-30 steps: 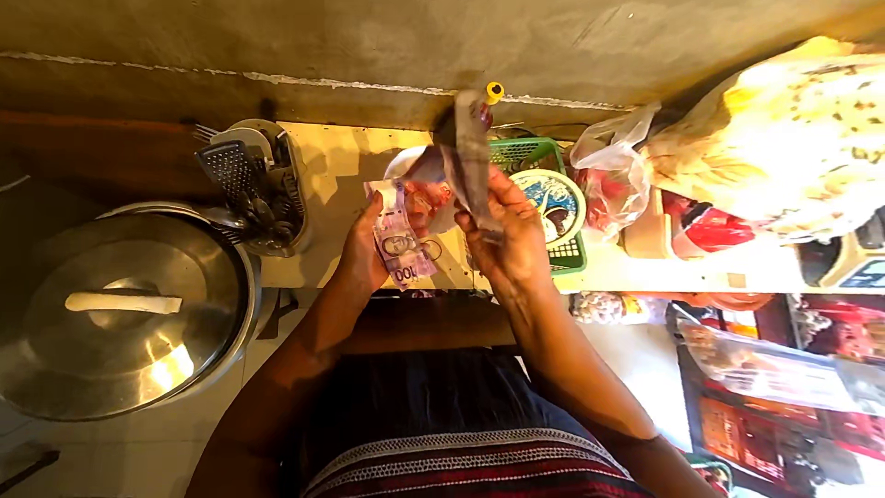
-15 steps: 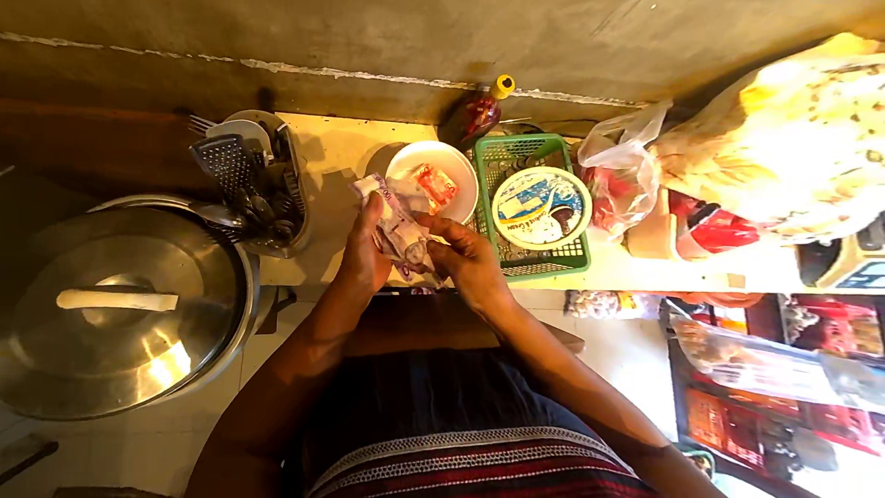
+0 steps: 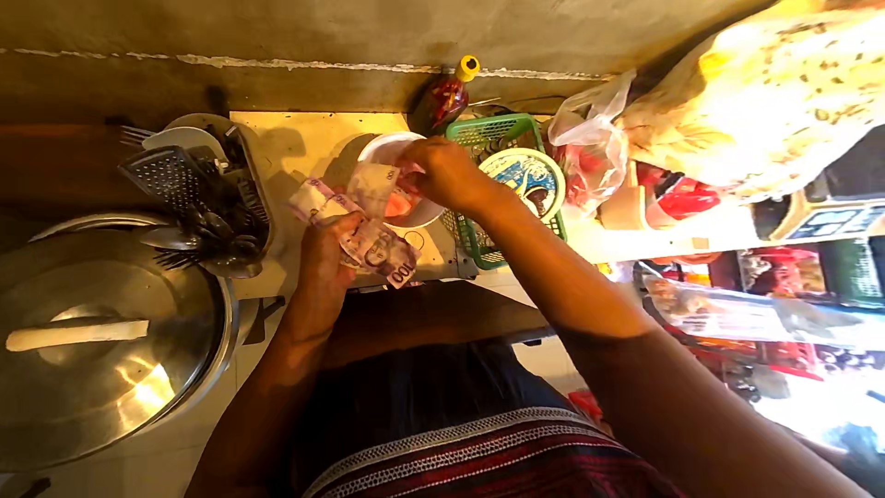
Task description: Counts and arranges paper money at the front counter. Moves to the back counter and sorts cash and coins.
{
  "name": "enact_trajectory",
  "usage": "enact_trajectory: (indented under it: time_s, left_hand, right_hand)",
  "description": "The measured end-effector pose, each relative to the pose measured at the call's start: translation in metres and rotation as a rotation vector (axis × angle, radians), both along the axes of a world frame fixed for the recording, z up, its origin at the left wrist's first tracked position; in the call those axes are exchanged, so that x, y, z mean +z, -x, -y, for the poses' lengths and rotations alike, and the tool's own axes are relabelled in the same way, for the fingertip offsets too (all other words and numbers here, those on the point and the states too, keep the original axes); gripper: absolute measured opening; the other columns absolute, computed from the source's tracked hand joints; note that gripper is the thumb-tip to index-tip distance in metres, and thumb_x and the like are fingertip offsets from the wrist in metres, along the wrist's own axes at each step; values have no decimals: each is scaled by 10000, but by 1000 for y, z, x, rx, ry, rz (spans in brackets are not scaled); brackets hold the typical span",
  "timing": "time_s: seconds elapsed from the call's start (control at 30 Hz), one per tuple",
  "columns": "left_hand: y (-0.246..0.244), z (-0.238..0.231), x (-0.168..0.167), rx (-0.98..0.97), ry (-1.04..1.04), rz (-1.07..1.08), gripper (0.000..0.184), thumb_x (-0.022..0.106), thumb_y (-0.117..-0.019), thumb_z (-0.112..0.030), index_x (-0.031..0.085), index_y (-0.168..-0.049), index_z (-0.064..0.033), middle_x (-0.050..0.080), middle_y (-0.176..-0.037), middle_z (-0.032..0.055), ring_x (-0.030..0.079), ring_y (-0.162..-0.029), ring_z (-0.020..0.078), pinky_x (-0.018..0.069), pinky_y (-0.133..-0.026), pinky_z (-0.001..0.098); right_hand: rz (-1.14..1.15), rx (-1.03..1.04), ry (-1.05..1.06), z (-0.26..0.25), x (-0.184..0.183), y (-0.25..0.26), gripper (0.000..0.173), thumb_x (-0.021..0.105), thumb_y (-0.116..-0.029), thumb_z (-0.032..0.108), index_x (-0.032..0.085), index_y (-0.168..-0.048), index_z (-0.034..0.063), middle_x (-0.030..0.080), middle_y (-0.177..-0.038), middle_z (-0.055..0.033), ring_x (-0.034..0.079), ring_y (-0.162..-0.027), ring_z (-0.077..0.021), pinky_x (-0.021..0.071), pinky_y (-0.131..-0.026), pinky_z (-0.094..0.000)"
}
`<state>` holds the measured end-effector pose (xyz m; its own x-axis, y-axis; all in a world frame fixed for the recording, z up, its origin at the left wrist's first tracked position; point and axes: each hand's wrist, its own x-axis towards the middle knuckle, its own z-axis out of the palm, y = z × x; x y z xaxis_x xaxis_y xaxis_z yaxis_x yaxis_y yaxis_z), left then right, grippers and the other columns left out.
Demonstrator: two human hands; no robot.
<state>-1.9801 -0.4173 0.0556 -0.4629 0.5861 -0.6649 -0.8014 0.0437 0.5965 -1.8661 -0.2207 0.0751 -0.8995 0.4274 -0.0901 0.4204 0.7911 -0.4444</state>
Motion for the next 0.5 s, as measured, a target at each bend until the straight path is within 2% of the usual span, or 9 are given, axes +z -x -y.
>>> enact_trajectory:
  time_s: [0.07, 0.1, 0.2, 0.3, 0.37, 0.4, 0.43, 0.47, 0.5]
  left_hand:
    - [-1, 0, -4, 38, -24, -16, 315, 620, -933, -27, 592, -1245, -62, 701, -1031, 129, 709, -860, 219, 608, -718, 399]
    - [-2, 1, -5, 43, -45, -31, 347, 618, -934, -31, 585, -1277, -75, 698, -1060, 125, 710, -884, 217, 610, -739, 404]
    - [-2, 4, -3, 51, -64, -85, 429, 637, -934, -39, 580, -1354, -107, 692, -1151, 119, 708, -960, 225, 612, -791, 421]
    - [-3, 4, 1, 74, -41, -145, 451, 671, -925, -49, 581, -1361, -122, 688, -1175, 111, 708, -984, 229, 614, -809, 428]
    - [-3, 4, 3, 77, -52, -199, 463, 673, -935, -65, 583, -1385, -127, 678, -1221, 101, 697, -1029, 220, 607, -845, 420]
    - [-4, 3, 4, 74, -60, -223, 468, 670, -942, -73, 584, -1398, -131, 674, -1244, 96, 692, -1052, 219, 604, -860, 419]
    - [-4, 3, 5, 64, -74, -245, 467, 662, -953, -80, 585, -1410, -140, 672, -1261, 91, 690, -1067, 218, 603, -872, 420]
    - [-6, 4, 7, 51, -83, -261, 463, 656, -961, -90, 585, -1414, -153, 672, -1267, 81, 689, -1072, 213, 603, -876, 418]
    - [-8, 3, 8, 47, -88, -271, 453, 654, -962, -96, 587, -1406, -153, 678, -1250, 77, 693, -1055, 208, 606, -868, 416]
  right_hand:
    - [151, 163, -131, -7, -20, 15, 302, 689, -887, -9, 706, -1189, -13, 680, -1251, -222, 583, -1250, -444, 436, -1055, -640]
    - [244, 221, -193, -7, -26, 21, 273, 664, -919, -5, 704, -1187, -28, 676, -1245, -229, 574, -1253, -448, 396, -1075, -651]
    - [366, 298, -325, -4, -30, 27, 169, 596, -963, -26, 724, -1073, -44, 695, -1156, -236, 598, -1205, -455, 319, -1099, -707]
    - [229, 179, -321, -7, 1, 15, 222, 698, -859, -63, 719, -1078, -35, 695, -1107, -271, 597, -1158, -526, 296, -1034, -815]
    - [105, -1, -261, -11, 38, -1, 216, 666, -920, 23, 710, -1126, -23, 695, -1144, -273, 603, -1173, -520, 287, -1038, -820]
    - [19, -120, -183, -12, 56, -11, 203, 640, -971, 104, 709, -1124, -11, 710, -1118, -234, 638, -1138, -448, 342, -1050, -746]
    - [-86, -240, -68, -11, 70, -21, 212, 631, -995, 174, 705, -1109, 12, 720, -1051, -164, 679, -1039, -320, 456, -1013, -603]
    - [-205, -327, 102, -6, 78, -32, 178, 630, -1000, 203, 678, -1067, 45, 696, -954, -68, 682, -890, -166, 564, -876, -414]
    - [-326, -371, 327, 3, 81, -41, 117, 636, -989, 175, 644, -1035, 67, 665, -882, -1, 661, -798, -79, 590, -787, -309]
